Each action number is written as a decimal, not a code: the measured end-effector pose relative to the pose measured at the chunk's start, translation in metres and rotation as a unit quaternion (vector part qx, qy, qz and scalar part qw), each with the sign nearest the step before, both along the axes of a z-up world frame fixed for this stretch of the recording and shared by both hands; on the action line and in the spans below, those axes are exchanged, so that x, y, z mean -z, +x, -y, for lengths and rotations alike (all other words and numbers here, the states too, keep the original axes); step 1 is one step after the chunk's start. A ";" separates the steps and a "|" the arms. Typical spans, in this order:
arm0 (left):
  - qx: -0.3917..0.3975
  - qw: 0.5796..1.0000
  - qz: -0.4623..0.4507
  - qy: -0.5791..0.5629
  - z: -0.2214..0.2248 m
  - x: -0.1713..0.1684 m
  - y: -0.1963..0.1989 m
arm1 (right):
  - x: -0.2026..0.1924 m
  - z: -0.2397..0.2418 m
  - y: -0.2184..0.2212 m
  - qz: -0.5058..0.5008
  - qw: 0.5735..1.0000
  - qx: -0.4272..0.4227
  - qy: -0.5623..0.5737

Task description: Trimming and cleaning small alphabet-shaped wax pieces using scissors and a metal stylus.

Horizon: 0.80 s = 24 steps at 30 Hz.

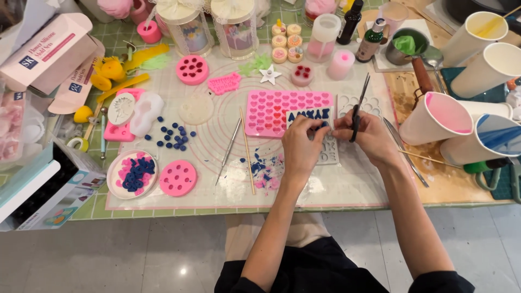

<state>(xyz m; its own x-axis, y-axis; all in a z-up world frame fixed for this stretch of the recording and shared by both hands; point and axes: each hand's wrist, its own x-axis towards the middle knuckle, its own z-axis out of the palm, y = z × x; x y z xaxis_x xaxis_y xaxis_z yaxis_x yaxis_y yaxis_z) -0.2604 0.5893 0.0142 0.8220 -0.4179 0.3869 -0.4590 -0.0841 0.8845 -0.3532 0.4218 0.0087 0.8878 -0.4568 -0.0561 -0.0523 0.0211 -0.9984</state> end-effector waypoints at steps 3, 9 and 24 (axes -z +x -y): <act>0.006 1.000 -0.016 -0.008 -0.002 0.002 0.001 | 0.003 0.006 0.000 -0.008 1.000 -0.003 -0.023; 0.114 0.928 -0.287 -0.209 -0.029 0.029 0.024 | -0.050 0.012 -0.016 -0.061 0.980 0.041 -0.184; 0.183 0.814 -0.400 -0.380 -0.140 -0.024 0.010 | 0.007 -0.099 -0.018 0.031 0.973 -0.219 0.068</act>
<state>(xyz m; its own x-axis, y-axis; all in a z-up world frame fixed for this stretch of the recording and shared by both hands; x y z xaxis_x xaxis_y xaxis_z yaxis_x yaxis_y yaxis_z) -0.2508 0.7294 0.0384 0.8117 -0.5819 0.0502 0.4181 0.6389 0.6458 -0.3713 0.5210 0.0017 0.9992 -0.0257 -0.0298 -0.0258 0.1425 -0.9895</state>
